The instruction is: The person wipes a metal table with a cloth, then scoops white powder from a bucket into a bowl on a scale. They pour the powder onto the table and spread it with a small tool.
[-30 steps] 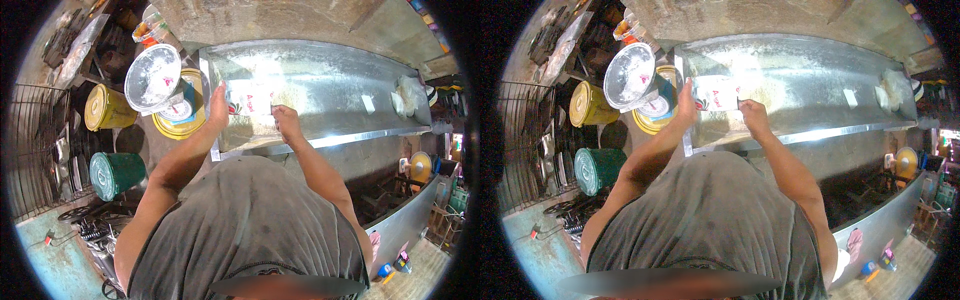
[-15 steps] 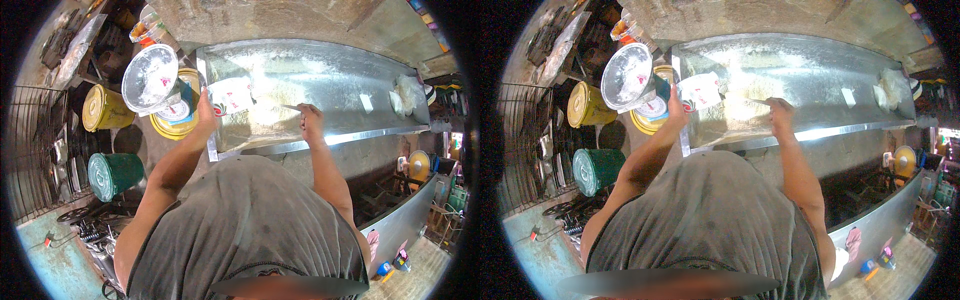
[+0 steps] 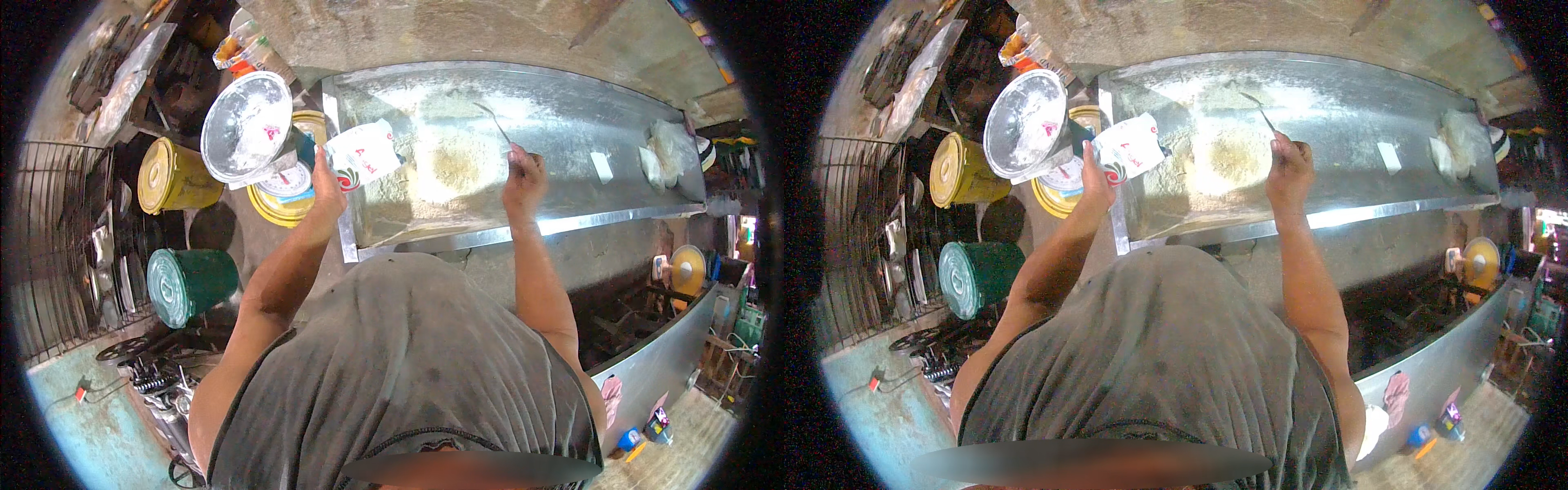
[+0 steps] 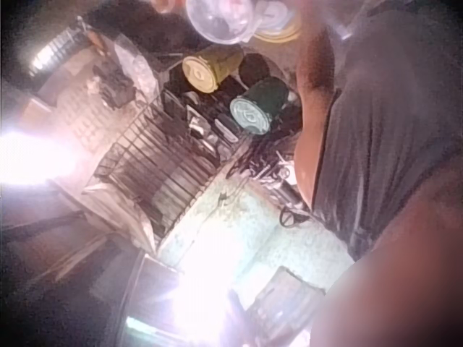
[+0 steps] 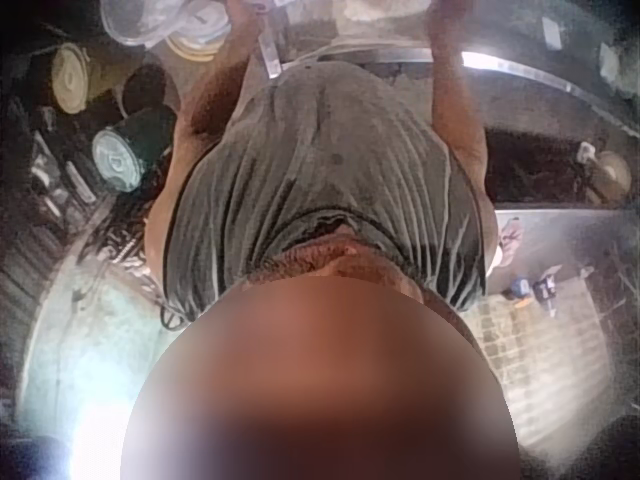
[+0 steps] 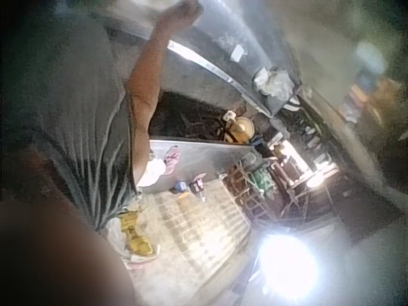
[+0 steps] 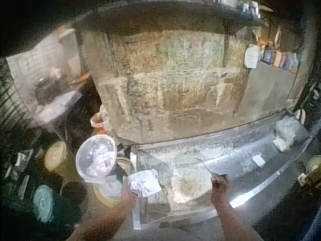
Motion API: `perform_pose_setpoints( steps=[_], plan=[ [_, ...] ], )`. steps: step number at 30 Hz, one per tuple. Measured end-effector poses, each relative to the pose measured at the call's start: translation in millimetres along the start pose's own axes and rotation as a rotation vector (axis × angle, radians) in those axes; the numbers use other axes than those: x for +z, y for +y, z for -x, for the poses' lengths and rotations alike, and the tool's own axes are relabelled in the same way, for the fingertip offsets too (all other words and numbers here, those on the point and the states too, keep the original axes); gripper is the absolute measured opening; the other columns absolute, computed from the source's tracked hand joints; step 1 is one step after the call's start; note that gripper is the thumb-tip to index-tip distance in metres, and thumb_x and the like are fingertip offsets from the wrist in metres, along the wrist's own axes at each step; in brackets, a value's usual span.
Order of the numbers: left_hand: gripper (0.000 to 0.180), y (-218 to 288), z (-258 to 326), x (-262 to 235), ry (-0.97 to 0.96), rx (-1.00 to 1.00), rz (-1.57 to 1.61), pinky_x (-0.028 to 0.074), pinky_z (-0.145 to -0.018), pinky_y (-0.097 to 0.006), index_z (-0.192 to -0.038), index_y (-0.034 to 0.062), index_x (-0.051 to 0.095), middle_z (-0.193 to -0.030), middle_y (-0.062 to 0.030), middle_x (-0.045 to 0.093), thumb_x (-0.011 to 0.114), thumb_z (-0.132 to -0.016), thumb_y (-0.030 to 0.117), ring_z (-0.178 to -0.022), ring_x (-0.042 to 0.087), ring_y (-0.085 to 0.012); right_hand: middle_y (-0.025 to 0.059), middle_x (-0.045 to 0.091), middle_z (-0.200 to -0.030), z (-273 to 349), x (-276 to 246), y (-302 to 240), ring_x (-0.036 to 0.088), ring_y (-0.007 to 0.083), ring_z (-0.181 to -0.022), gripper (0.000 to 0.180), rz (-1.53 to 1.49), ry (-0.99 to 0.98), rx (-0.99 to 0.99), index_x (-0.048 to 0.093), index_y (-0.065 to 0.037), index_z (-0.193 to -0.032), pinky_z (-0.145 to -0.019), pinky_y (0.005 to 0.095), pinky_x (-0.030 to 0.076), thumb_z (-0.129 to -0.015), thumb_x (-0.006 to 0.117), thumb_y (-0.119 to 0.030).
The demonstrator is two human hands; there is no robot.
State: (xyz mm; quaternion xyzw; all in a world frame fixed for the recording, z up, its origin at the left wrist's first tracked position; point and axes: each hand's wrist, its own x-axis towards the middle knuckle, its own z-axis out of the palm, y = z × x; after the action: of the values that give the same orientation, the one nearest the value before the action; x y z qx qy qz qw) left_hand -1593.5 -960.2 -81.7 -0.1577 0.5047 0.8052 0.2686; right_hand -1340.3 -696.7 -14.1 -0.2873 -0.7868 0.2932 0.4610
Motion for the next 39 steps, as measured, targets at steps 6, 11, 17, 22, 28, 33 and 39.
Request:
perform_pose_setpoints(
  steps=[6, 11, 17, 22, 28, 33, 39],
  plan=[
    [0.064, -6, -5, -1, -0.076, -0.070, 0.069, 0.050, -0.101, -0.044, -0.142, 0.0048, 0.045, -0.136, -0.0115, 0.057, 0.050, -0.100, 0.053, -0.119, 0.061, -0.0270, 0.0048, 0.060, -0.070, -2, -8, -34, 0.055, 0.0133, -0.066, 0.026, -0.192, -0.284, 0.507, 0.073, -0.005, -0.103, -0.062, 0.0302, 0.045, -0.097, 0.064, -0.028],
    [0.068, -4, 23, 31, -0.142, -0.111, 0.014, 0.048, -0.105, -0.048, -0.144, 0.0048, 0.042, -0.137, -0.0135, 0.057, 0.048, -0.100, 0.056, -0.123, 0.059, -0.0302, 0.0038, 0.060, -0.068, 16, 6, -52, 0.055, 0.0126, -0.064, 0.029, -0.087, -0.428, 0.499, 0.073, -0.004, -0.102, -0.061, 0.0312, 0.045, -0.097, 0.064, -0.032],
    [0.068, 7, 56, 53, -0.164, -0.212, -0.042, 0.051, -0.102, -0.048, -0.142, 0.0035, 0.043, -0.135, -0.0146, 0.059, 0.049, -0.100, 0.056, -0.120, 0.062, -0.0299, 0.0089, 0.067, -0.080, 28, 19, -61, 0.060, 0.0180, -0.069, 0.020, -0.170, -0.432, 0.239, 0.071, -0.004, -0.100, -0.065, 0.0337, 0.049, -0.096, 0.066, -0.023],
    [0.066, -4, 61, 69, -0.280, -0.245, -0.080, 0.053, -0.099, -0.047, -0.140, 0.0036, 0.044, -0.131, -0.0145, 0.061, 0.049, -0.100, 0.056, -0.116, 0.065, -0.0294, 0.0107, 0.067, -0.080, 53, 48, -54, 0.062, 0.0191, -0.070, 0.018, -0.195, -0.435, 0.064, 0.072, -0.005, -0.101, -0.067, 0.0349, 0.050, -0.095, 0.066, -0.021],
    [0.064, 0, 57, 55, -0.196, -0.213, -0.058, 0.053, -0.098, -0.048, -0.139, 0.0043, 0.046, -0.131, -0.0138, 0.061, 0.051, -0.100, 0.054, -0.115, 0.065, -0.0288, -0.0036, 0.050, -0.062, 43, 42, -45, 0.044, 0.0074, -0.051, 0.012, -0.464, -0.555, 0.942, 0.069, -0.002, -0.092, -0.048, 0.0247, 0.037, -0.094, 0.066, -0.014],
    [0.064, -4, 40, 36, -0.114, -0.165, -0.025, 0.052, -0.098, -0.049, -0.139, 0.0069, 0.046, -0.133, -0.0118, 0.058, 0.053, -0.099, 0.055, -0.116, 0.063, -0.0288, -0.0055, 0.045, -0.060, 27, 21, -34, 0.038, 0.0053, -0.048, 0.011, -0.602, -0.370, 1.075, 0.067, -0.004, -0.089, -0.044, 0.0230, 0.030, -0.091, 0.067, -0.015],
    [0.060, 0, 20, 11, -0.011, -0.098, 0.020, 0.054, -0.096, -0.046, -0.138, 0.0060, 0.049, -0.129, -0.0123, 0.061, 0.052, -0.100, 0.052, -0.114, 0.064, -0.0280, -0.0046, 0.048, -0.062, 13, -4, -13, 0.041, 0.0060, -0.050, 0.013, -0.505, -0.246, 0.965, 0.069, -0.004, -0.091, -0.045, 0.0247, 0.030, -0.092, 0.067, -0.016]
  ],
)
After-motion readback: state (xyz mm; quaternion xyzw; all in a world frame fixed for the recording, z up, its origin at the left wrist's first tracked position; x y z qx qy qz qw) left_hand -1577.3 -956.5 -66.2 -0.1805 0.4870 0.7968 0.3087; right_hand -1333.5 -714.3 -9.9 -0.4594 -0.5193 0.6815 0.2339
